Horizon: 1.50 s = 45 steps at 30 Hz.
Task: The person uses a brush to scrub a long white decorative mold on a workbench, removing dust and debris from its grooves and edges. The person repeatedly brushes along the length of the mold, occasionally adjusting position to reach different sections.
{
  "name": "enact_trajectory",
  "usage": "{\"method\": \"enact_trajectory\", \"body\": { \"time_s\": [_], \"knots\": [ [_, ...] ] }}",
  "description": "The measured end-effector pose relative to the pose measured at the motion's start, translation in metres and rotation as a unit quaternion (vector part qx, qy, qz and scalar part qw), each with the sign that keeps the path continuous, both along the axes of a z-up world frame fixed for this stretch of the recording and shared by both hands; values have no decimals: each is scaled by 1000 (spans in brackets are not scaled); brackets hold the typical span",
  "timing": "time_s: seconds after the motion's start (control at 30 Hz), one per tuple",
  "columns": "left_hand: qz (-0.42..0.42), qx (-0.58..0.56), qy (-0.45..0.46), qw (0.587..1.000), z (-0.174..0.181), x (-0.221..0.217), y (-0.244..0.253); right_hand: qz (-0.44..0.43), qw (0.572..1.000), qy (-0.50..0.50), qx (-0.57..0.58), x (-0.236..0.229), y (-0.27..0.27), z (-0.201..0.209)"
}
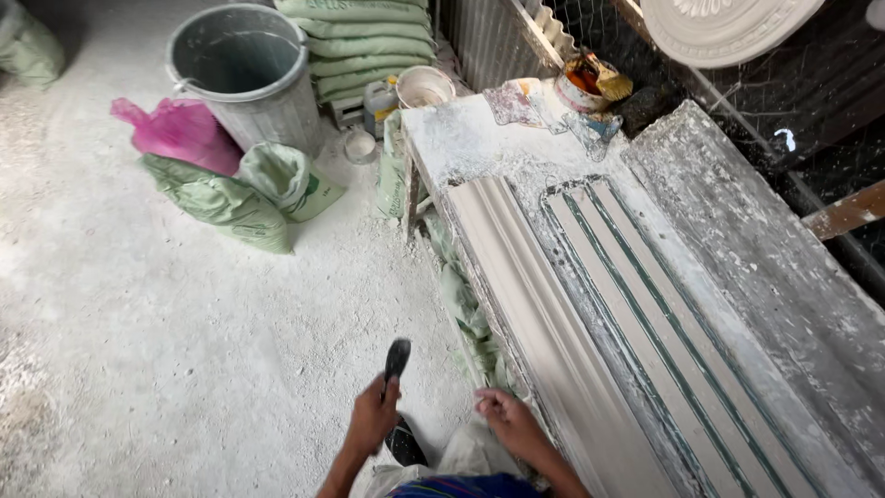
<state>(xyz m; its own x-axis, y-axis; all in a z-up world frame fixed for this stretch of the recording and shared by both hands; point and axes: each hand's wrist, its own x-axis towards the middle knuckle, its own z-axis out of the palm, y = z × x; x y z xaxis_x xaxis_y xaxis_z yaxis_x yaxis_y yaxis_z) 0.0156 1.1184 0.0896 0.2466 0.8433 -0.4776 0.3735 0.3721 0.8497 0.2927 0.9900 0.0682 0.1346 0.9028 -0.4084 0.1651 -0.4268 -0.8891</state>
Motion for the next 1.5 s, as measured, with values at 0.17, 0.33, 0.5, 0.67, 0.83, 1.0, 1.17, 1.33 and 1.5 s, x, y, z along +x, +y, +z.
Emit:
{"method": "enact_trajectory", "body": {
  "time_s": [0.17,0.33,0.5,0.67,0.83,1.0,1.17,1.33,1.5],
  "knots": [
    [-37,34,2,999,47,19,112,-73,994,85,20,16,64,6],
    [-30,-11,-19,999,44,47,160,-74,996,45,10,46,137,8],
    [-15,-88,-3,996,38,75,193,-97,995,16,29,82,240,25],
    [-67,-44,32,996,28,103,237,-58,994,-87,13,119,351,47],
    [-147,200,131,960,28,121,293,1,963,-264,-42,127,446,61],
    [-279,262,160,910,24,126,356,130,867,-451,-167,112,505,39],
    [-430,284,197,834,16,141,412,88,877,-403,-248,122,514,24],
    [-502,381,175,757,12,155,440,-125,979,-104,-121,128,472,10],
    [-567,413,182,689,18,170,453,-326,944,51,-32,109,448,-22]
  ]
}}
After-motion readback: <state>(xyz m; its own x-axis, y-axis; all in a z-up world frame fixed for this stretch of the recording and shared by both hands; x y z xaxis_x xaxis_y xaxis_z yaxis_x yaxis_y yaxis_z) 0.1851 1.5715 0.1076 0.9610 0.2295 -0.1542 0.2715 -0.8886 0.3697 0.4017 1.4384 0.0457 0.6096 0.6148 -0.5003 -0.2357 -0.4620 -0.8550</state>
